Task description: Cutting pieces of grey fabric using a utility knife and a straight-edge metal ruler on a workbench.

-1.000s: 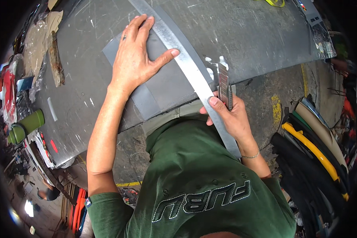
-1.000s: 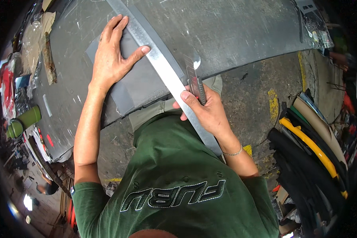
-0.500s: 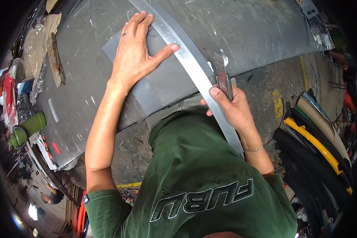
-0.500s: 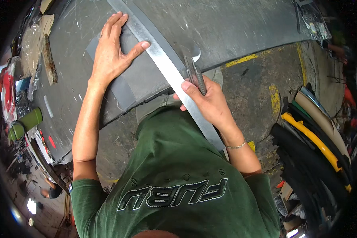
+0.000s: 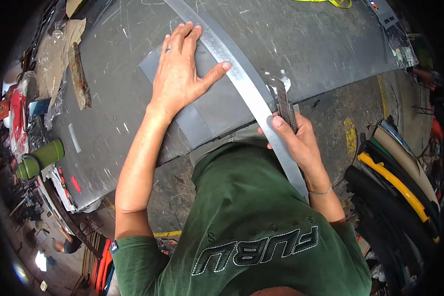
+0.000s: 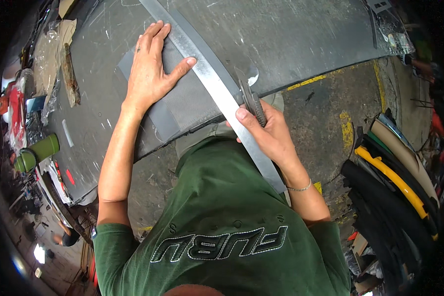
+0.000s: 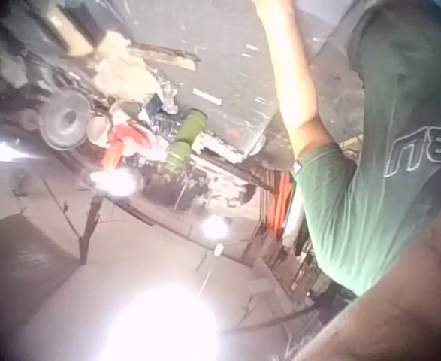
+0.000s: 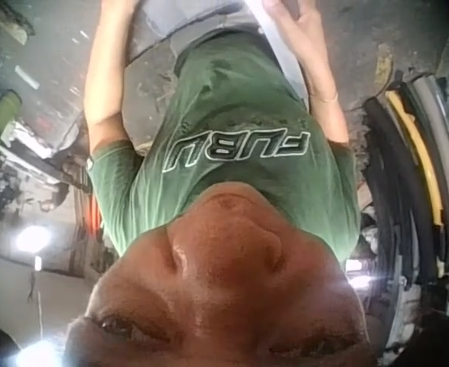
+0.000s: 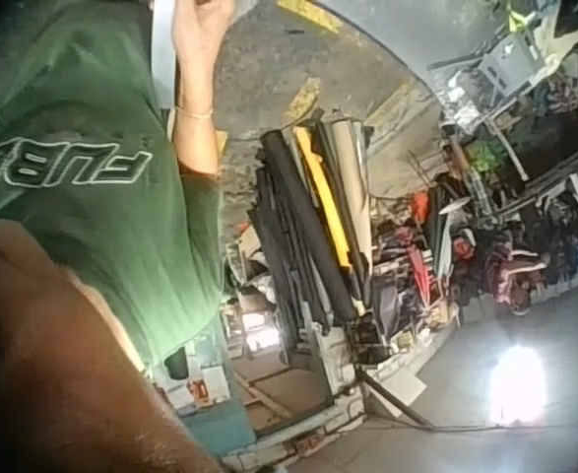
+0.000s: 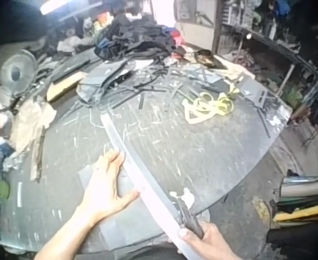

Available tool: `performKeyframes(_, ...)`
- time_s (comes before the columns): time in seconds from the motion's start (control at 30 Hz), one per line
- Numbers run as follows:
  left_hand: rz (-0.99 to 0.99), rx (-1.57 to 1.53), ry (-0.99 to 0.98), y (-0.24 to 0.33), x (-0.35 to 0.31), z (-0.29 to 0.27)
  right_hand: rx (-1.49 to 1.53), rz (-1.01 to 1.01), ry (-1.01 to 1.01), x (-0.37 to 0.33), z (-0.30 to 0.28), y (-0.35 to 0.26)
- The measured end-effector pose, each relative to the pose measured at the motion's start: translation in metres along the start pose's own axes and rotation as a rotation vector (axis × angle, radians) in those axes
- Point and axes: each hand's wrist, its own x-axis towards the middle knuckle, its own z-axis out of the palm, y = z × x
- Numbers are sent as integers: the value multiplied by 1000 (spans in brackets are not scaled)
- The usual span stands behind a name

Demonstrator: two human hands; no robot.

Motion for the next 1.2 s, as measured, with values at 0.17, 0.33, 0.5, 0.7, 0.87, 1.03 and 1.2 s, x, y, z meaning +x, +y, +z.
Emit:
performKeyframes(0.17,-14,-3,12,1,1,0,26,5,29,2,5,1)
performKeyframes(0.33,-15,-27,-6,-3,3,-1,36,-6,13,6,3,5)
performKeyframes(0.5,-26,-23,4,-3,2,0,48,-10,19,5,3,7)
performKeyframes(0.7,-9,-22,11,-3,1,3,71,-9,50,2,6,6)
performKeyframes(0.87,-12,-22,17,-3,2,3,44,-5,49,4,3,7)
performKeyframes(1.03,-35,-33,21,-4,3,1,4,6,21,7,2,5)
performKeyframes(1.2,-12,12,14,-1,2,1,41,-10,34,3,3,9)
